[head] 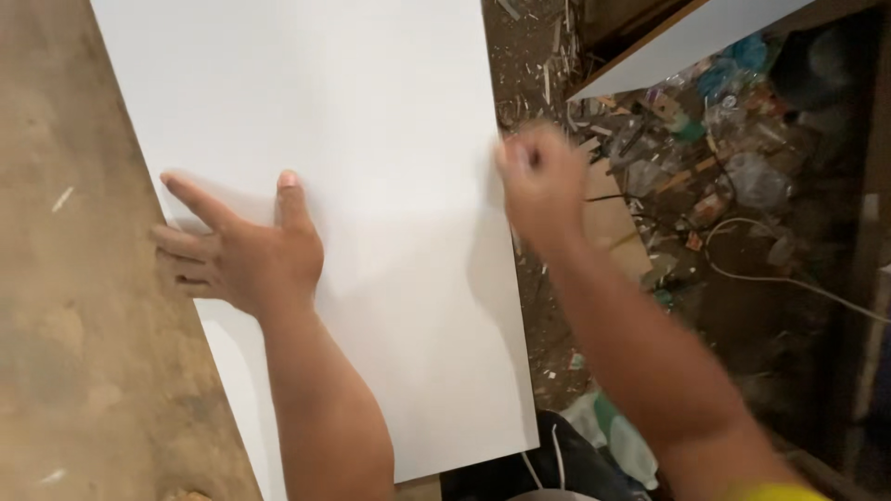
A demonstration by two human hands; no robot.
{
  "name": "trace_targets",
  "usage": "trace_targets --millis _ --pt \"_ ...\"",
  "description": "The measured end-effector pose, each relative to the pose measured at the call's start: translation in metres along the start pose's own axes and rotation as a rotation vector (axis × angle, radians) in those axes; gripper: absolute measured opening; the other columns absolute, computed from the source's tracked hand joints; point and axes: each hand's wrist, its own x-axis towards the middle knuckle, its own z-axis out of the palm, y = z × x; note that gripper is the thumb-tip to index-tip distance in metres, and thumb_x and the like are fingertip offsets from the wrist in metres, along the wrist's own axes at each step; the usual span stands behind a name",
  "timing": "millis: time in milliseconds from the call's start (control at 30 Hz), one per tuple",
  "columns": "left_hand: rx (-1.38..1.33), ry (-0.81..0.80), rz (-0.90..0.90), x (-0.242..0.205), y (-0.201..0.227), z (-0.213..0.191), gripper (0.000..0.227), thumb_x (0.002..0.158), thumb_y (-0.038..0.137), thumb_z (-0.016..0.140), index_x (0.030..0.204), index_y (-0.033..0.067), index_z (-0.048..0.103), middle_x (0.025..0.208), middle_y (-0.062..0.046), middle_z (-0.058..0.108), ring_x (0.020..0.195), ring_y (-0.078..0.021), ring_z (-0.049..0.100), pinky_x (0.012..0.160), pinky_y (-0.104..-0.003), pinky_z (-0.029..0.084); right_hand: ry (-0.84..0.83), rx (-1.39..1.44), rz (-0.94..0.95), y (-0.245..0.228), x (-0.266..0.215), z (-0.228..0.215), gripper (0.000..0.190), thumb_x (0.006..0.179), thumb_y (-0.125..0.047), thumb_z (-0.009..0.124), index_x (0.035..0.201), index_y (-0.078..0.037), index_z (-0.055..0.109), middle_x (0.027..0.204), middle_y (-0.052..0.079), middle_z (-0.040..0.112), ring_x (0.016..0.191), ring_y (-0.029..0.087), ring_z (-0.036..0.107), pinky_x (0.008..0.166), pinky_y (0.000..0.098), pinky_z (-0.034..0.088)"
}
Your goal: The person applies edge banding to the side of a wooden board, pressing it down by hand and using a cloth to rub the surface.
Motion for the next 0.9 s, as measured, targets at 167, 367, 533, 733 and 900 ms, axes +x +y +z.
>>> trace_targets --millis 167,367,533,733,900 --pt "-0.041 -0.095 -0.088 0.006 -0.005 0.004 0.127 0.111 0.097 0.068 0.189 0.0273 -0.004 0.186 -0.052 0.003 0.176 -0.0675 0.014 0.135 -0.08 0.006 0.056 0.095 -0.208 -0.012 0.03 0.009 0.021 0.114 -0.026 0.06 0.11 -0.014 0.076 0.102 0.006 0.076 0.09 0.023 0.072 0.074 0.045 0.055" --pt "-0.021 -0.086 -0.074 0.001 0.005 -0.004 0.124 0.106 0.093 0.058 0.189 0.0214 0.001 0.184 -0.048 0.011 0.173 -0.058 0.01 0.13 -0.076 0.01 -0.1 0.102 0.086 0.004 -0.073 -0.019 0.017 0.109 -0.031 0.071 0.103 -0.015 0.074 0.105 0.005 0.08 0.093 0.021 0.075 0.077 0.0386 0.065" --pt "-0.056 -0.02 -0.033 -0.001 0.0 0.004 0.124 0.104 0.094 0.056 0.189 0.0194 0.005 0.182 -0.049 0.014 0.169 -0.063 0.015 0.128 -0.08 0.011 -0.042 0.226 0.049 -0.084 0.091 -0.001 0.011 0.113 -0.019 0.07 0.102 -0.016 0.069 0.097 0.001 0.072 0.077 0.013 0.063 0.06 0.0299 0.057" --pt "-0.118 -0.086 -0.051 -0.006 0.014 -0.021 0.123 0.102 0.083 0.064 0.189 0.0168 0.01 0.18 -0.048 0.012 0.165 -0.0698 0.016 0.129 -0.082 0.009 0.085 0.48 -0.078 -0.073 0.145 0.025 0.018 0.102 -0.01 0.084 0.09 -0.013 0.071 0.083 0.008 0.069 0.068 0.016 0.06 0.062 0.0343 0.056" --pt "-0.155 -0.096 -0.059 -0.009 0.015 -0.021 0.122 0.1 0.075 0.071 0.189 0.0127 0.016 0.175 -0.048 0.02 0.16 -0.074 0.023 0.128 -0.084 0.011 0.145 0.55 -0.143 -0.098 0.104 0.009 0.012 0.092 -0.016 0.089 0.094 -0.006 0.084 0.076 0.004 0.066 0.074 0.015 0.061 0.068 0.0351 0.049"
